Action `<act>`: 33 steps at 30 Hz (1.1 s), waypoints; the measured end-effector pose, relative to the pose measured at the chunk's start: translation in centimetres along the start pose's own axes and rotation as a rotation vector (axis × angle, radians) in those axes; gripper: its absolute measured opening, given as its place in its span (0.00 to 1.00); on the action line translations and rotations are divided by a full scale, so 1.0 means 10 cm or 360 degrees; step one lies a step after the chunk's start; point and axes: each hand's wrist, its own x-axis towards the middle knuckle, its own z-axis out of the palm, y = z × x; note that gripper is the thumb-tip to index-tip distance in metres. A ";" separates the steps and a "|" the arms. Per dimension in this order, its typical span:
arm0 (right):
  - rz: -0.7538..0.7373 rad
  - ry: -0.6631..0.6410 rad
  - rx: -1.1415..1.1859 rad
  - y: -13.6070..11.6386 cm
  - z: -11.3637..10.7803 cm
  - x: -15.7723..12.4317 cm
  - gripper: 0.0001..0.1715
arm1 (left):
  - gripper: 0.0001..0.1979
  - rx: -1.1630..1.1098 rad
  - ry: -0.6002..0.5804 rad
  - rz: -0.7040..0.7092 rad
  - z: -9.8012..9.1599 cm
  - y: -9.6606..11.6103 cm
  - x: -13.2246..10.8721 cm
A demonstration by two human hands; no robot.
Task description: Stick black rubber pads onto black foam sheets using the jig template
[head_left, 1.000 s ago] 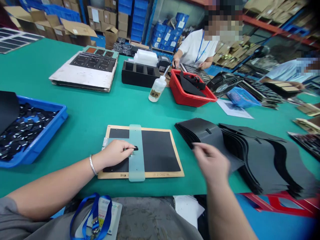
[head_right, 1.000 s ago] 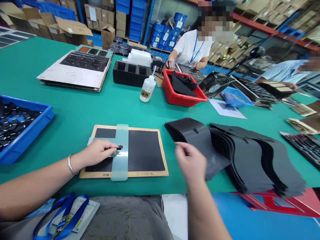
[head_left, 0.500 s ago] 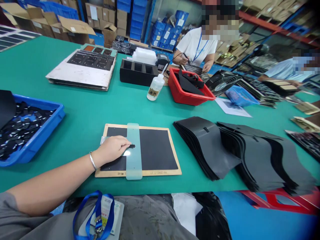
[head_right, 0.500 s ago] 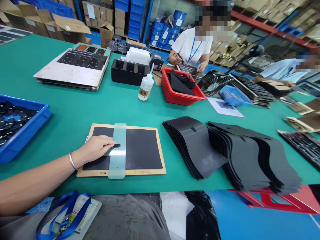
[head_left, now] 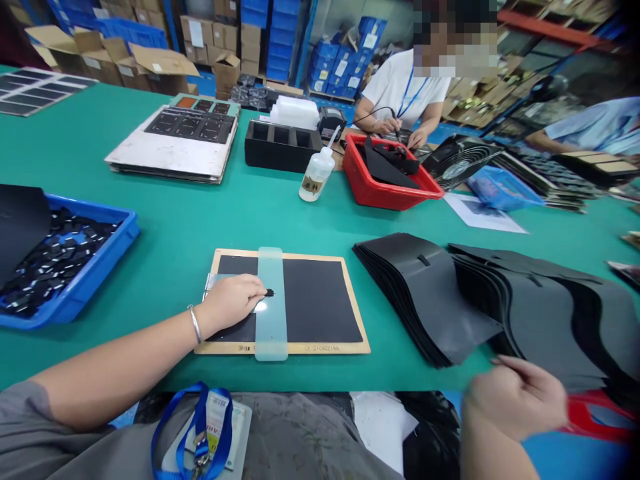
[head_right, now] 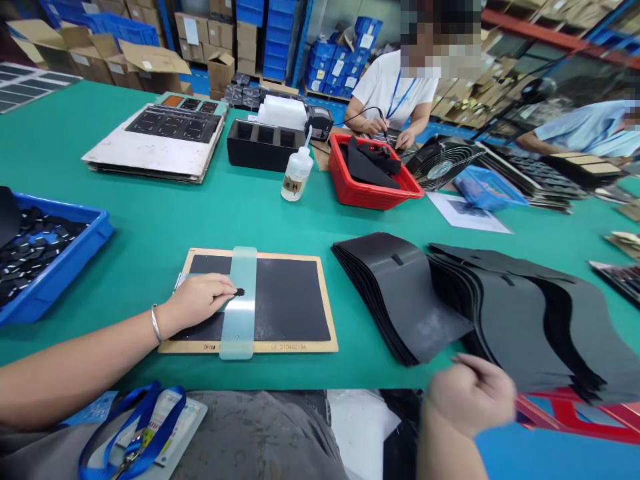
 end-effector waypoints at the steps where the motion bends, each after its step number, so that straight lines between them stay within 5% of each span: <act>1: -0.0191 -0.0060 0.0098 -0.23 0.08 -0.08 0.10 | 0.15 0.0008 0.0006 0.0009 0.01 0.00 0.00; 5: -0.0943 -0.1012 0.0396 -1.18 0.39 -0.54 0.13 | 0.14 0.0026 0.0009 0.0052 0.02 -0.01 0.01; 8: -0.1125 -0.1555 0.0400 -1.69 0.63 -0.85 0.17 | 0.14 0.0025 0.0018 0.0053 0.01 -0.01 0.02; 11: -0.1276 -0.1899 0.0269 -1.92 0.79 -1.02 0.21 | 0.14 0.0021 0.0013 0.0057 -0.01 -0.01 0.02; 21: -0.1370 -0.2113 -0.0077 -1.89 0.89 -1.01 0.25 | 0.12 0.0124 0.0048 0.0132 0.03 -0.03 0.02; 33: -0.1428 -0.2088 -0.0130 -1.93 0.88 -1.03 0.23 | 0.14 0.0364 -0.0036 0.0084 0.00 0.00 0.01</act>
